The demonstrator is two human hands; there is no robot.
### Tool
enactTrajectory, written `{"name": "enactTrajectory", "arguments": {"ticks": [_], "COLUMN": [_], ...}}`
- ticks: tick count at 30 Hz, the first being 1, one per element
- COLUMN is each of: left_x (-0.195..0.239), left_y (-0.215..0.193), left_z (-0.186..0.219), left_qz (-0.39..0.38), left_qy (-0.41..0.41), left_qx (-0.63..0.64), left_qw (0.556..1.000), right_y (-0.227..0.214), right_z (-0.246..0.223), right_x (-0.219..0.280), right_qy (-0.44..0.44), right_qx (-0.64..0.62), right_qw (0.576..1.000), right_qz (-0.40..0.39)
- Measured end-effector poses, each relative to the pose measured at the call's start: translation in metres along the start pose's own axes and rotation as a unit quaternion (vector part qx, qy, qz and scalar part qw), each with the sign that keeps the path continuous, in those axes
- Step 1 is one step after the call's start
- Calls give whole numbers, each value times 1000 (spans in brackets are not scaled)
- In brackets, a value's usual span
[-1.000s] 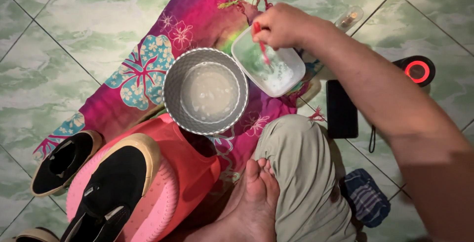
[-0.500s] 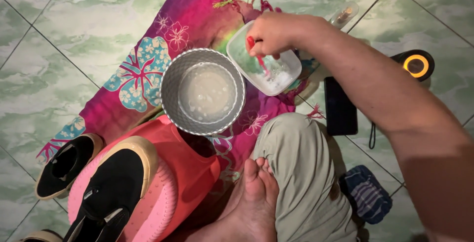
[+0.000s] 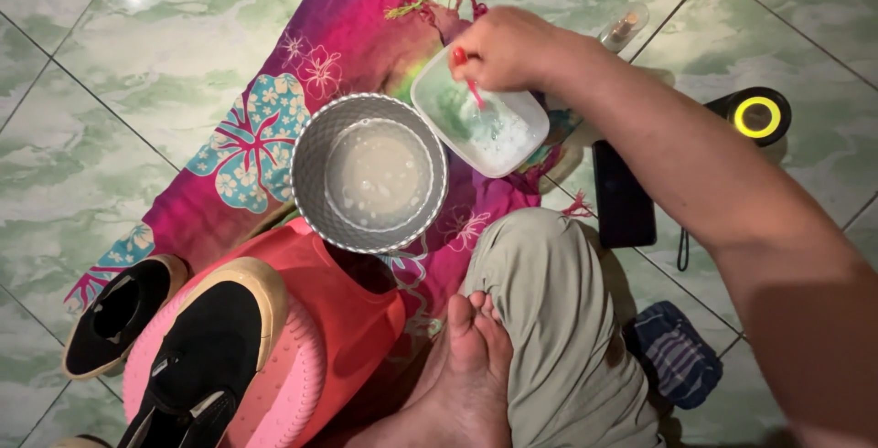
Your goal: The person scrubs the sole and upper of a black slip-on shoe using a pink toothbrush and soapy water. They repeatedly dip the brush into a metal bowl of water and a plastic container of soap, then scrub the shoe's yellow sole and black fabric upper while sitting on the floor.
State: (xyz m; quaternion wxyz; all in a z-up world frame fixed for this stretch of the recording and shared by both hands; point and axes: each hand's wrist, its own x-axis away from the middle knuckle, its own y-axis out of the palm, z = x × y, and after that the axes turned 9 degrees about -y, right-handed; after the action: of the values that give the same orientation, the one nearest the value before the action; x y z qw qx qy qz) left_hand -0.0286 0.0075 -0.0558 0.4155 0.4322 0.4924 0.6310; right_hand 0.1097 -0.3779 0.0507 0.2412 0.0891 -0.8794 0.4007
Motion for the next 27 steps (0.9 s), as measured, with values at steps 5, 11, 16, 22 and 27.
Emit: {"name": "enactTrajectory", "arguments": {"ticks": [5,11,16,22,27], "left_x": [4,3,11,4,6], "left_y": [-11,-16,-36,-14,-11], "left_z": [-8,-2,-11,-9,-8], "left_qz": [7,-3,-11,-2,25], "left_qy": [39,-21,-21,-6,-11], "left_qx": [2,73,91,73,71], "left_qw": [999,997,996,997,997], "right_y": [2,20,31,53,73], "right_z": [-3,32,61,55,83], "right_x": [6,-16,-14,9,-11], "right_qy": [2,-137,-152,-90,-109], "right_qx": [-58,-36,-2,-12,2], "right_qw": [998,989,979,992,962], "right_qz": [-1,40,139,86,249]}}
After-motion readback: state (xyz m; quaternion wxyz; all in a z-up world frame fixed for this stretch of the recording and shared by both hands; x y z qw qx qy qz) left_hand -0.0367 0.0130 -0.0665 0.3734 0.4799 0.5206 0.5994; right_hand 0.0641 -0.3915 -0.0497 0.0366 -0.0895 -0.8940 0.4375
